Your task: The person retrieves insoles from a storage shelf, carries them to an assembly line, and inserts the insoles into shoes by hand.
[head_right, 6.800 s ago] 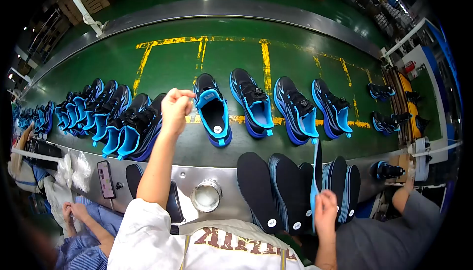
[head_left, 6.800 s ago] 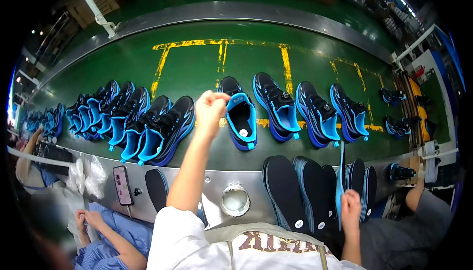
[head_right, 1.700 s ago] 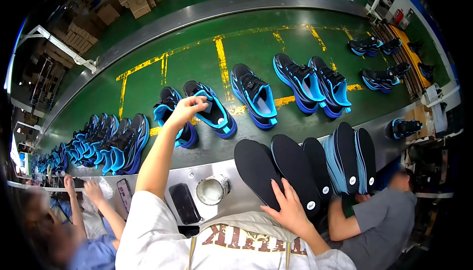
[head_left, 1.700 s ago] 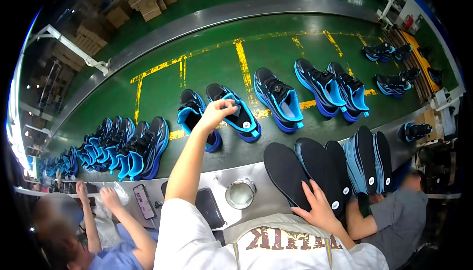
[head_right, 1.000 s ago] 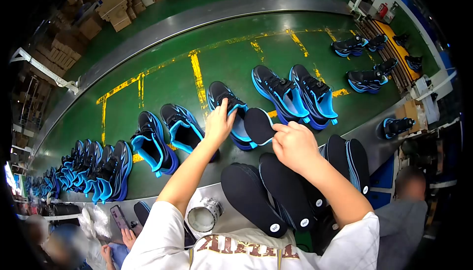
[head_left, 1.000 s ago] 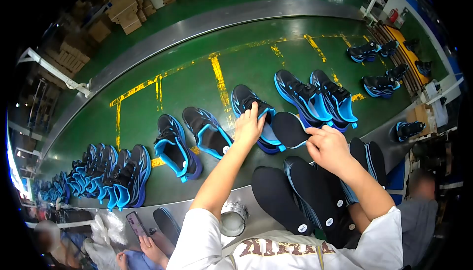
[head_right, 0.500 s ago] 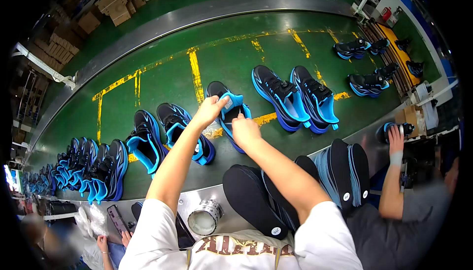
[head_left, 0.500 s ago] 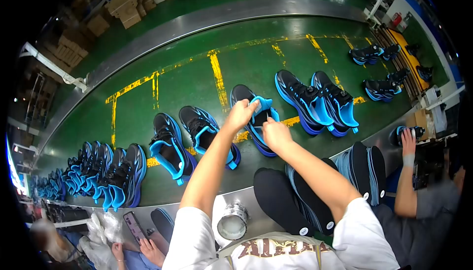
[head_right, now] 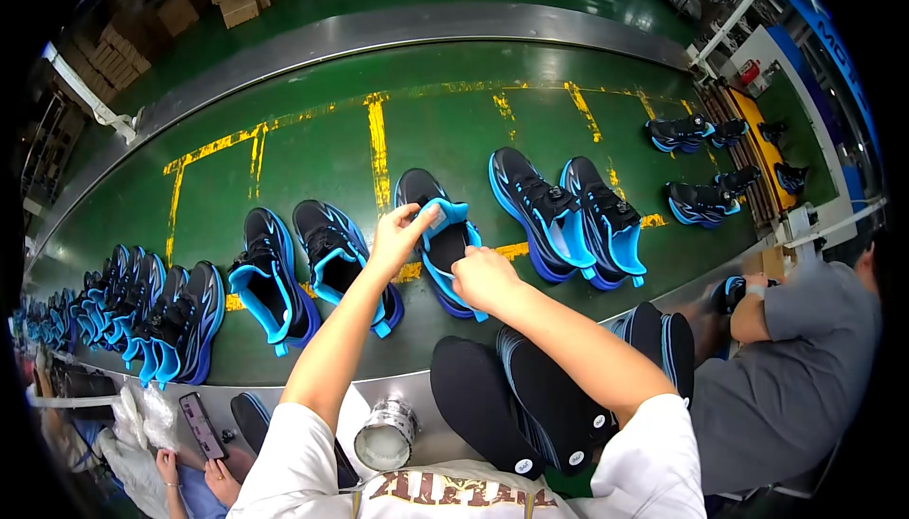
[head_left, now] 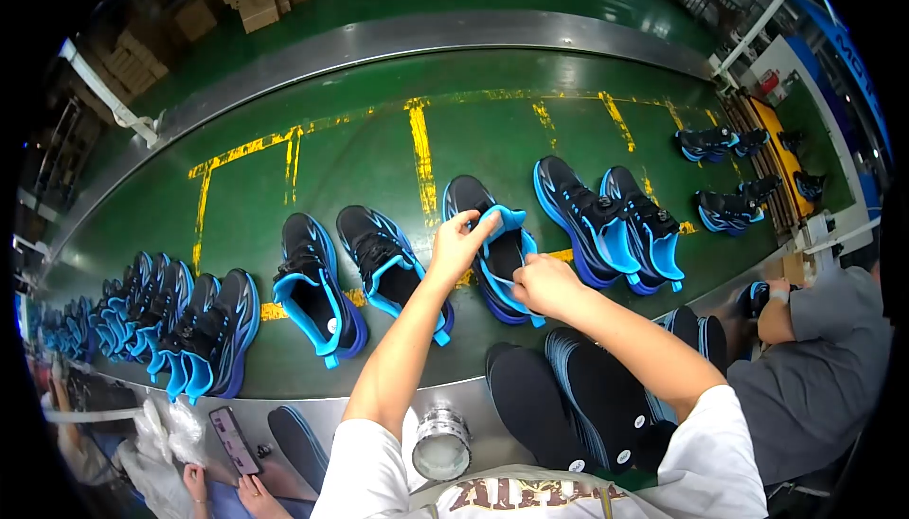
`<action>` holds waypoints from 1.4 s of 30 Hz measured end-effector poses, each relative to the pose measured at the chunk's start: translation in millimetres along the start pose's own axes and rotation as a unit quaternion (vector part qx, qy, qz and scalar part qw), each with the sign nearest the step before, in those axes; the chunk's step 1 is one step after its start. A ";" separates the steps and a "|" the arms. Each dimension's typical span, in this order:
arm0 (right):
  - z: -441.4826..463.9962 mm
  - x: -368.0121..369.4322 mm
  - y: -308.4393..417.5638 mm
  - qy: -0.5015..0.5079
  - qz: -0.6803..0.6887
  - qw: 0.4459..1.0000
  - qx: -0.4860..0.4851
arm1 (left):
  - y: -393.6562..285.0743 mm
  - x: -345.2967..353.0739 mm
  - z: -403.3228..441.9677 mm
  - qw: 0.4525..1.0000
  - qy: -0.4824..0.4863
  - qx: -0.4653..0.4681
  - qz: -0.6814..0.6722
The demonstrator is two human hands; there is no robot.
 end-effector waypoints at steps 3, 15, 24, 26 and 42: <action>8.5 14.2 3.8 -0.038 -0.026 0.998 -0.047 | -4.6 2.2 -2.5 1.000 0.008 0.011 -0.014; 47.9 72.5 -11.5 0.212 -0.137 0.967 0.035 | 0.8 4.8 -1.7 0.999 0.043 -0.005 -0.006; 58.4 111.7 -25.8 0.262 -0.227 0.933 -0.097 | 5.8 3.1 4.2 0.998 -0.001 0.053 0.022; 62.5 100.6 -23.2 0.297 -0.217 0.928 -0.063 | 11.3 4.1 7.4 0.996 -0.018 0.052 0.077; 38.6 62.9 2.4 0.369 0.017 0.928 0.040 | -26.3 42.2 -4.9 0.843 -0.043 0.204 0.495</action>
Point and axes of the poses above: each hand's wrist, its own z-axis towards the middle knuckle, its own x-axis out of the palm, y = z × x, the point moved 8 cm from there along z, towards the middle knuckle, and after that the axes turned 2 degrees about -x, right-handed, at the moved point
